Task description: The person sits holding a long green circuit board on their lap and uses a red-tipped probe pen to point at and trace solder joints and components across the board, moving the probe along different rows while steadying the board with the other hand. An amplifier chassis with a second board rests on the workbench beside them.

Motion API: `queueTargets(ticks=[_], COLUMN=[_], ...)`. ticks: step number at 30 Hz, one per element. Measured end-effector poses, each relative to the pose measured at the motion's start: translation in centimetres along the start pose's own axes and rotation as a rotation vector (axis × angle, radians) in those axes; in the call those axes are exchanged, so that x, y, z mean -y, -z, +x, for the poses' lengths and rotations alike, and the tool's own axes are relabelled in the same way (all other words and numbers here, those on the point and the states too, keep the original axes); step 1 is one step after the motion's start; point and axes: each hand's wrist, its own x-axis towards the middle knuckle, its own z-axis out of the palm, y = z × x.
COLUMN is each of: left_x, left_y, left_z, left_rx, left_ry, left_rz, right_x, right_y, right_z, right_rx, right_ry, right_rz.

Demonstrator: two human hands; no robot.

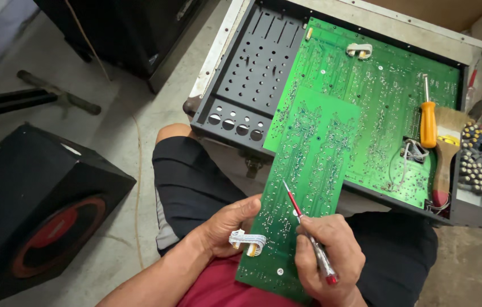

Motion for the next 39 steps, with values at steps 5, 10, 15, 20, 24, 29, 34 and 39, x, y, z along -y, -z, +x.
queueTargets(ticks=[5,10,15,20,24,29,34,39], left_x=[-1.7,-3.0,-4.1,-4.6,-4.9,-2.2,-3.2,-2.2], left_y=[-2.3,-2.6,-3.3,-3.2,-2.9,-3.1,-5.7,-5.7], left_z=[-0.5,0.5,0.7,1.4,2.0,1.5,0.3,1.4], left_rx=[0.001,0.008,0.002,-0.006,-0.013,-0.006,0.004,0.027], left_ry=[0.005,0.011,0.013,0.023,0.024,0.006,0.006,-0.004], left_rz=[-0.002,-0.007,-0.022,-0.041,-0.044,-0.029,-0.038,-0.042], right_x=[2.4,2.2,2.8,2.3,1.5,1.8,4.1,3.6], right_y=[0.5,0.3,0.3,0.0,-0.2,1.1,2.1,2.9], right_z=[2.7,4.8,6.3,7.0,6.6,4.8,6.1,6.5], right_rx=[0.038,0.063,0.092,0.100,0.086,0.061,0.065,0.103], right_ry=[0.036,0.059,0.079,0.118,0.137,0.195,0.226,0.229], right_rz=[-0.054,-0.079,-0.114,-0.136,-0.164,-0.174,-0.157,-0.114])
